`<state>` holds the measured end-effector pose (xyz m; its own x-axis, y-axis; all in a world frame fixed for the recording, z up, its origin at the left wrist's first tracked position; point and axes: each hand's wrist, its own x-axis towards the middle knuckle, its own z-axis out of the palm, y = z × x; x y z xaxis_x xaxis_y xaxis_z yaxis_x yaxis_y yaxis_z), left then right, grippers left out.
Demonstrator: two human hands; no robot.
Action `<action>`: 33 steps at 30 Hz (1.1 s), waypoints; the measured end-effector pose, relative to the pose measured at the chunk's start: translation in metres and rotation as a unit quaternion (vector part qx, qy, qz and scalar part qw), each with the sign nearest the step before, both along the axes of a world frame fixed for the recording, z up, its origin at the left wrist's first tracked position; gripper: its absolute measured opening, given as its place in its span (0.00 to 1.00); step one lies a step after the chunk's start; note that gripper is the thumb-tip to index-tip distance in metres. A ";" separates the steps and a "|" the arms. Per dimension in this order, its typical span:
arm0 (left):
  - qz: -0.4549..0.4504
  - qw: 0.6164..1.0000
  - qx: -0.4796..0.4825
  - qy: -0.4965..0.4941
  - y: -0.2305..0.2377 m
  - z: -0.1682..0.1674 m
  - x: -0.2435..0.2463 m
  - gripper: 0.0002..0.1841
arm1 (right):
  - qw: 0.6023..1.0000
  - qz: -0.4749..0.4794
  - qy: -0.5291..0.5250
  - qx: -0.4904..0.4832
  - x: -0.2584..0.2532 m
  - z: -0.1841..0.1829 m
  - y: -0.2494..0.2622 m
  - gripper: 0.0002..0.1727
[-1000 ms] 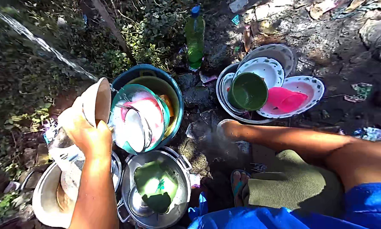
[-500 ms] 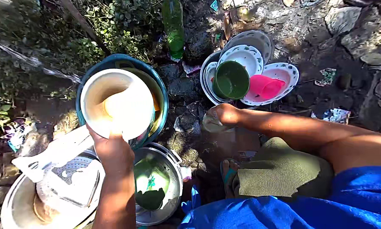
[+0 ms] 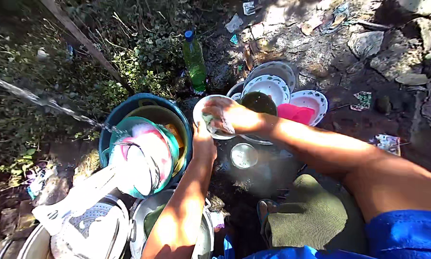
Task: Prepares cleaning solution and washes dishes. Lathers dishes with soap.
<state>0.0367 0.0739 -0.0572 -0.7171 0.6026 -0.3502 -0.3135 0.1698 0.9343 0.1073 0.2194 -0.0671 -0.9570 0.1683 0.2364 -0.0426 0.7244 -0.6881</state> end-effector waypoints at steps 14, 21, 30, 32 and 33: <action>-0.089 0.994 -0.038 0.041 0.064 -0.003 0.007 0.31 | 0.989 -0.146 0.001 -0.035 0.031 -0.025 0.006 0.23; -0.114 0.987 -0.068 0.092 0.081 0.006 0.013 0.28 | 0.977 -0.206 -0.034 0.046 0.033 -0.042 0.036 0.19; -0.100 0.974 -0.141 0.147 0.109 0.021 0.021 0.27 | 0.967 -0.248 0.028 0.060 0.032 -0.051 0.044 0.17; -0.151 0.973 -0.122 0.124 0.115 0.019 0.014 0.29 | 0.973 -0.217 0.082 0.005 0.036 -0.042 0.020 0.21; -0.170 0.968 -0.133 0.125 0.117 0.016 0.008 0.31 | 0.979 -0.185 0.088 -0.003 0.039 -0.039 0.019 0.25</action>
<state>0.0447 0.1910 -0.0410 -0.5763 0.7308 -0.3659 0.0331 0.4683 0.8830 0.1462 0.2380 -0.1060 -0.7753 0.4974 0.3893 0.1037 0.7082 -0.6983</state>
